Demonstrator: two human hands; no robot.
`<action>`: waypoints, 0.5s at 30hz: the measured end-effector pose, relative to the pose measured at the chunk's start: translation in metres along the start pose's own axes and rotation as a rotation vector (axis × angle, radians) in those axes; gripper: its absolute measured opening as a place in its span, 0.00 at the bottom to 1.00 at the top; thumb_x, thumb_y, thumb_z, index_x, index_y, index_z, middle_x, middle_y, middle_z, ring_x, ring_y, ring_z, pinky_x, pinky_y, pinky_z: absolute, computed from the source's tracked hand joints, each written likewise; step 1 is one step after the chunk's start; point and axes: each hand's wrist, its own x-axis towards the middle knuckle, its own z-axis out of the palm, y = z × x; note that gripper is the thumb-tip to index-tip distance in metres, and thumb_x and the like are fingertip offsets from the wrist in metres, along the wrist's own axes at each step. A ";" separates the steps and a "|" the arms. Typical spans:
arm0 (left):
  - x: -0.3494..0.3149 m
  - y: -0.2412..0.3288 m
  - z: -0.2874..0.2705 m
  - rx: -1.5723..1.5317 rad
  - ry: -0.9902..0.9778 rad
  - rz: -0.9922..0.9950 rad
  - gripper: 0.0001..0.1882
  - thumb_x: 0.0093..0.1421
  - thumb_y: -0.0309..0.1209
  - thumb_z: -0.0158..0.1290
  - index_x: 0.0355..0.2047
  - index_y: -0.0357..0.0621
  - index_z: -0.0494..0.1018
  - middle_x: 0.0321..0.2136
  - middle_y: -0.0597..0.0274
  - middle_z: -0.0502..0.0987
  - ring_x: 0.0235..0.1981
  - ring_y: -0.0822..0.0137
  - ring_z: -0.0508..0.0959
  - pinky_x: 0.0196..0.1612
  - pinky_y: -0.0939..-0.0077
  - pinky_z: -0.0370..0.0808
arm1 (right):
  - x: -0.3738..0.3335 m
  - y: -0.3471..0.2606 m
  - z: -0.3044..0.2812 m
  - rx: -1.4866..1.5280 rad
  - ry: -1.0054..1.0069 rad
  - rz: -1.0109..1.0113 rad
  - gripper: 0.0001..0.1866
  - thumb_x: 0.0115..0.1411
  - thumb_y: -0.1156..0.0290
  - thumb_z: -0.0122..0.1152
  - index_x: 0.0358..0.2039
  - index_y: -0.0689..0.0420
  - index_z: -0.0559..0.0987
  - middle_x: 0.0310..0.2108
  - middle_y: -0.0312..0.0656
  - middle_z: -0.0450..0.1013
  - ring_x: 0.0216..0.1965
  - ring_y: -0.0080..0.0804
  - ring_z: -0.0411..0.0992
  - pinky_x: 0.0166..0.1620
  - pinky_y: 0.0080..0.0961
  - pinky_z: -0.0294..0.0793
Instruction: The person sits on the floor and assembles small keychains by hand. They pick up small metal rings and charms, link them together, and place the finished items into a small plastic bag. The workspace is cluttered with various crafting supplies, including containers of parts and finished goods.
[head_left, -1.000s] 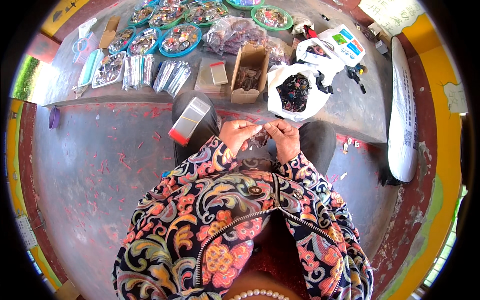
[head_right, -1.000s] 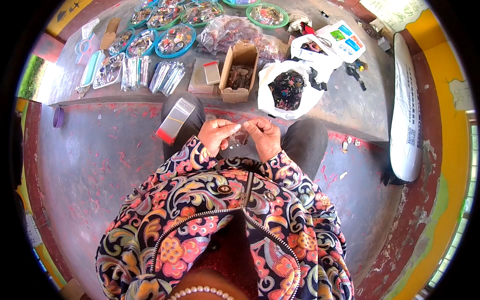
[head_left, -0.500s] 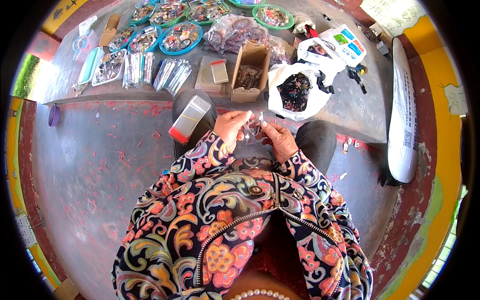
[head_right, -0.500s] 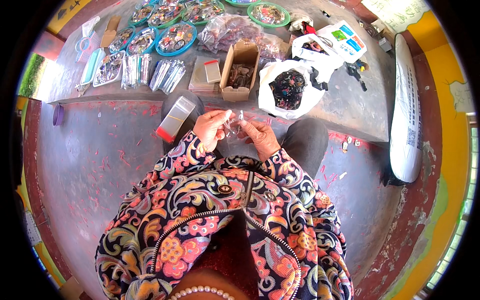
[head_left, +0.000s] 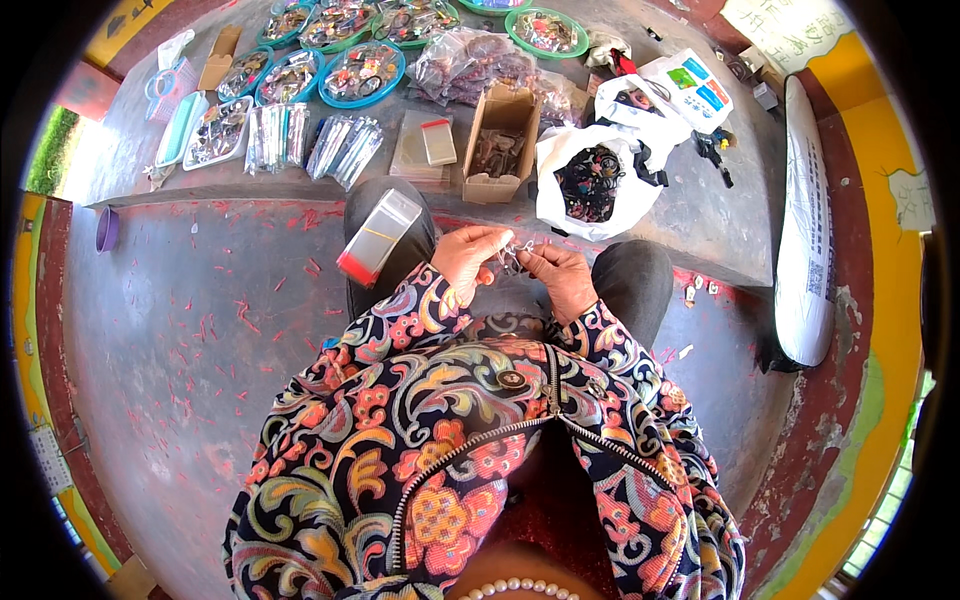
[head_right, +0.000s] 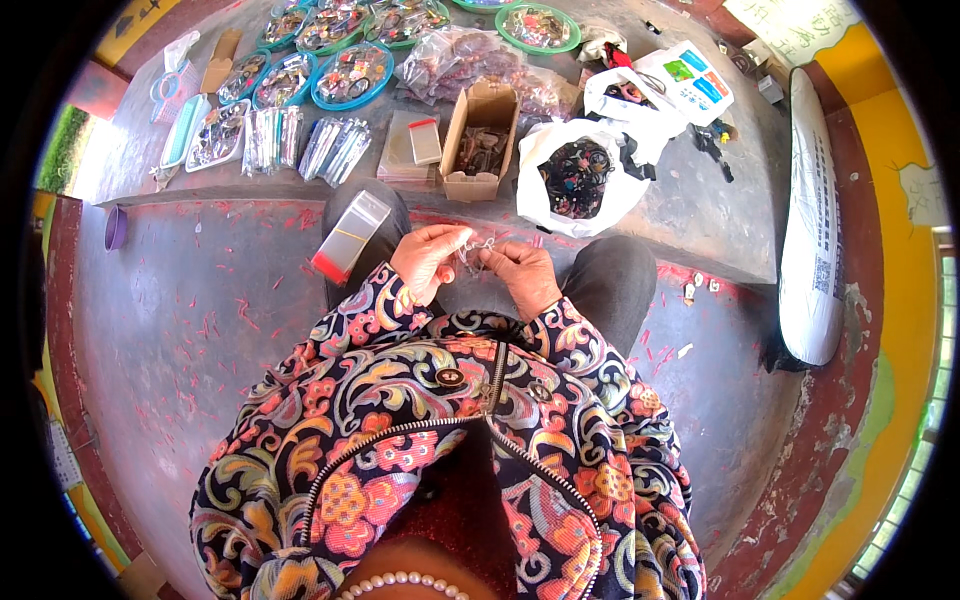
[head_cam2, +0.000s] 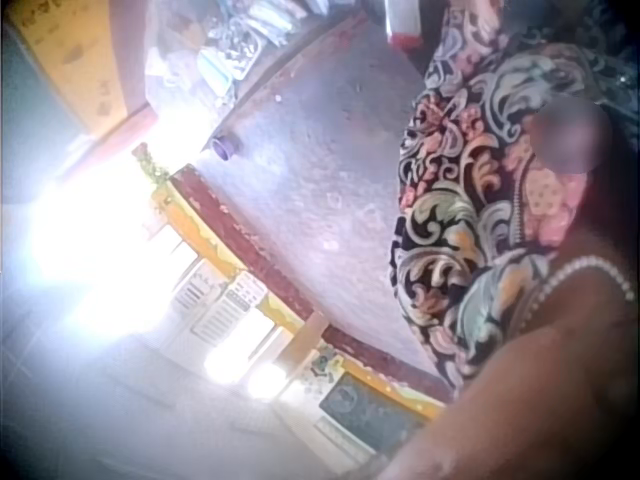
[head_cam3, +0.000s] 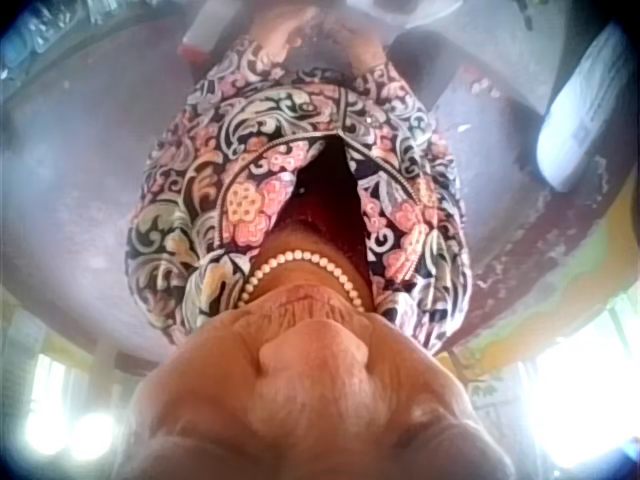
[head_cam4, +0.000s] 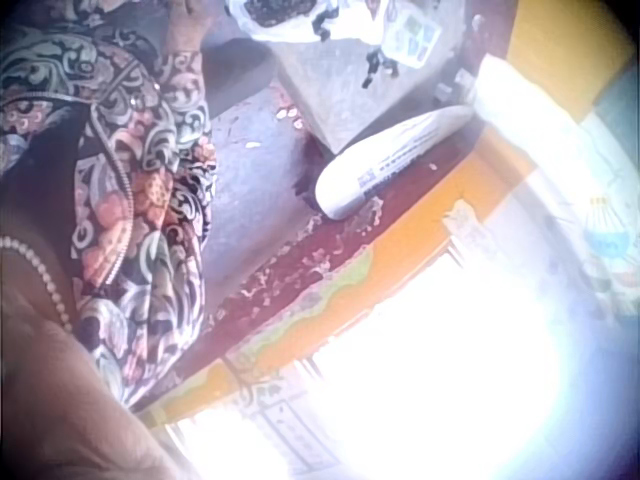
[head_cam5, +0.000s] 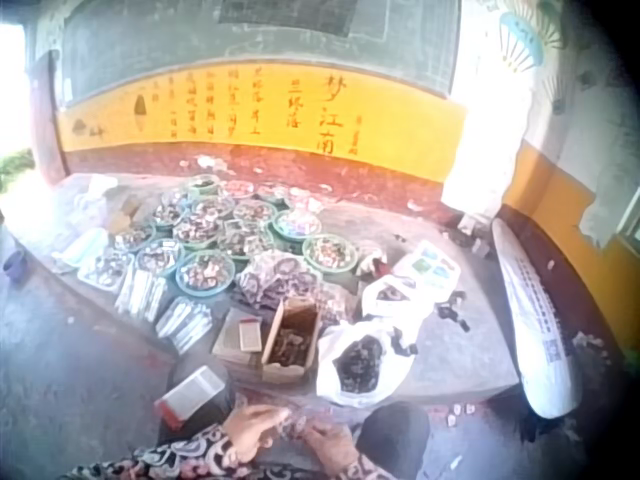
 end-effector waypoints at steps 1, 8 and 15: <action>0.001 -0.001 -0.001 0.013 0.012 -0.001 0.11 0.53 0.33 0.51 0.32 0.38 0.73 0.26 0.66 0.74 0.17 0.81 0.68 0.14 0.91 0.62 | 0.000 -0.001 0.000 -0.006 0.004 0.008 0.07 0.52 0.72 0.56 0.26 0.63 0.76 0.23 0.35 0.71 0.25 0.18 0.65 0.31 0.14 0.63; -0.007 0.003 0.011 0.061 0.061 0.042 0.09 0.55 0.30 0.49 0.32 0.36 0.71 0.27 0.63 0.74 0.22 0.77 0.72 0.23 0.86 0.72 | -0.002 -0.018 0.005 0.125 0.095 -0.065 0.07 0.50 0.72 0.58 0.29 0.60 0.77 0.25 0.33 0.72 0.27 0.17 0.65 0.32 0.14 0.62; -0.006 -0.005 0.010 0.101 -0.049 0.110 0.09 0.56 0.29 0.48 0.32 0.34 0.71 0.28 0.60 0.74 0.28 0.71 0.75 0.28 0.80 0.76 | 0.000 -0.002 -0.003 0.110 0.141 -0.180 0.04 0.48 0.74 0.60 0.25 0.61 0.77 0.24 0.35 0.72 0.27 0.19 0.66 0.33 0.15 0.63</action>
